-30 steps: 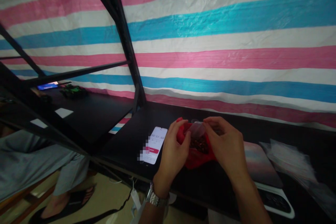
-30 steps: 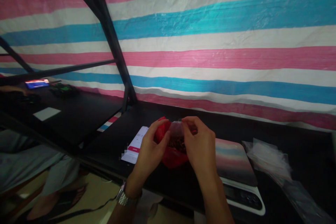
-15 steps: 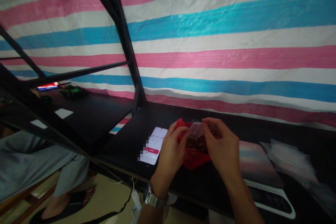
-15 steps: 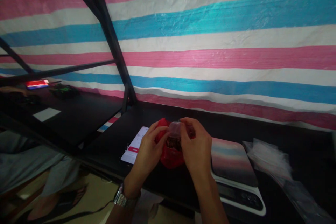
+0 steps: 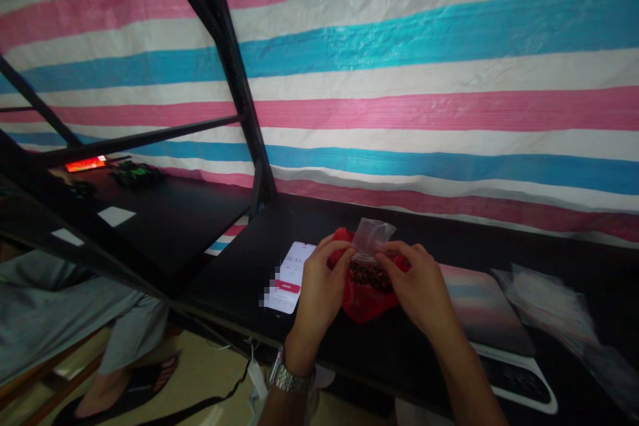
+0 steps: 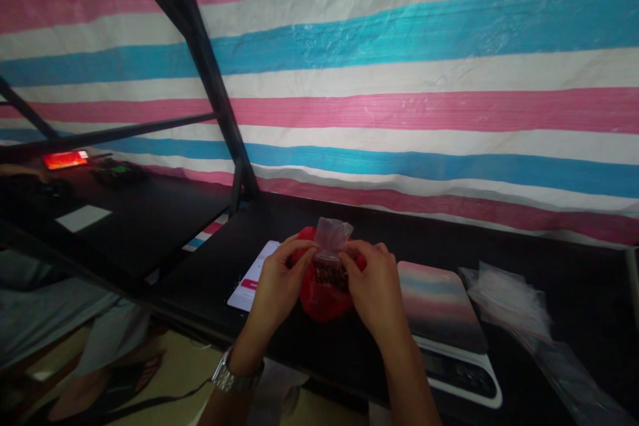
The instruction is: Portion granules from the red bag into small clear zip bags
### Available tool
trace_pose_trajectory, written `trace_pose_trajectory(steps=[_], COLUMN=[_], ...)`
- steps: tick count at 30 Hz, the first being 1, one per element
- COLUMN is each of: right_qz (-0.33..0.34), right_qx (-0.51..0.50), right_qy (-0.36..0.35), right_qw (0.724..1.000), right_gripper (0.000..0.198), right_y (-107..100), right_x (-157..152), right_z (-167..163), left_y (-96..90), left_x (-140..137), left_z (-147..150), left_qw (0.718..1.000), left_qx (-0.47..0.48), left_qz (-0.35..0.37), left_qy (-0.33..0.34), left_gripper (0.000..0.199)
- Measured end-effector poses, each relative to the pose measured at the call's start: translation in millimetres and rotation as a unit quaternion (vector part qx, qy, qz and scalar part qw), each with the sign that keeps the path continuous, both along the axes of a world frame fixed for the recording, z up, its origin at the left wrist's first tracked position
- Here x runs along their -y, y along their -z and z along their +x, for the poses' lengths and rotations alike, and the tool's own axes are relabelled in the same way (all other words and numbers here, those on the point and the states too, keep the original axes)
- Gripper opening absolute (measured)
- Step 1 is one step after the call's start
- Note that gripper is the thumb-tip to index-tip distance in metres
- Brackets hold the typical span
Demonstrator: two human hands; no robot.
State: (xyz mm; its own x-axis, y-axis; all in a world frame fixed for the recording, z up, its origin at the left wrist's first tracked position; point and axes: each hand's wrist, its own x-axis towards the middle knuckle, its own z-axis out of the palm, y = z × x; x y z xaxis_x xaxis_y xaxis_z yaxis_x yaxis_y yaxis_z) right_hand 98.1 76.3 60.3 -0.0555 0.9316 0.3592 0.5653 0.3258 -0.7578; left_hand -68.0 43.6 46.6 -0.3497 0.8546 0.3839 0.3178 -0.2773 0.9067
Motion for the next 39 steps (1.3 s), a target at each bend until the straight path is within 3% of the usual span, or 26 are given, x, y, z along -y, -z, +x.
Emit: trace_pose_trajectory(steps=[6, 10, 15, 20, 25, 28, 32, 37, 39], right_qz=[0.022, 0.036, 0.002, 0.039, 0.116, 0.123, 0.105, 0.205, 0.186], right_qx=[0.062, 0.12, 0.081, -0.037, -0.139, -0.166, -0.12, -0.132, -0.098], right_qy=[0.011, 0.037, 0.038, 0.103, 0.138, 0.119, 0.113, 0.203, 0.175], right_qw=[0.998, 0.991, 0.996, 0.993, 0.974, 0.971, 0.981, 0.948, 0.962], right_gripper=[0.019, 0.021, 0.03, 0.034, 0.032, 0.031, 0.027, 0.027, 0.027], right_y=[4.3, 10.7, 15.9, -6.8, -37.5, -38.4, -35.7, -54.9, -55.2], right_x=[-2.5, -6.2, -13.3, -5.5, 9.5, 10.9, 10.8, 16.2, 13.6], right_z=[8.7, 19.6, 31.9, 37.0, 36.2, 31.9, 28.7, 27.8, 26.9], left_y=[-4.3, -3.2, -3.0, -12.8, -17.2, -14.2, -18.4, -35.5, -35.2], left_x=[3.3, 4.3, 4.6, 2.4, -0.3, -0.3, 9.1, 26.4, 27.3], left_z=[-0.1, -2.9, -1.8, 2.8, -1.2, -4.3, -3.9, -1.6, -3.6], left_qw=[0.996, 0.993, 0.997, 0.996, 0.985, 0.988, 0.998, 0.995, 0.999], left_qx=[-0.083, -0.117, -0.077, 0.07, 0.142, 0.122, 0.04, 0.05, 0.008], left_qz=[-0.01, 0.006, 0.021, 0.041, 0.076, 0.084, 0.049, 0.066, 0.02], left_qy=[0.008, -0.011, 0.011, -0.043, -0.053, -0.048, -0.031, 0.046, 0.049], left_gripper=[0.018, 0.035, 0.036, 0.022, 0.03, 0.039, 0.051, 0.067, 0.068])
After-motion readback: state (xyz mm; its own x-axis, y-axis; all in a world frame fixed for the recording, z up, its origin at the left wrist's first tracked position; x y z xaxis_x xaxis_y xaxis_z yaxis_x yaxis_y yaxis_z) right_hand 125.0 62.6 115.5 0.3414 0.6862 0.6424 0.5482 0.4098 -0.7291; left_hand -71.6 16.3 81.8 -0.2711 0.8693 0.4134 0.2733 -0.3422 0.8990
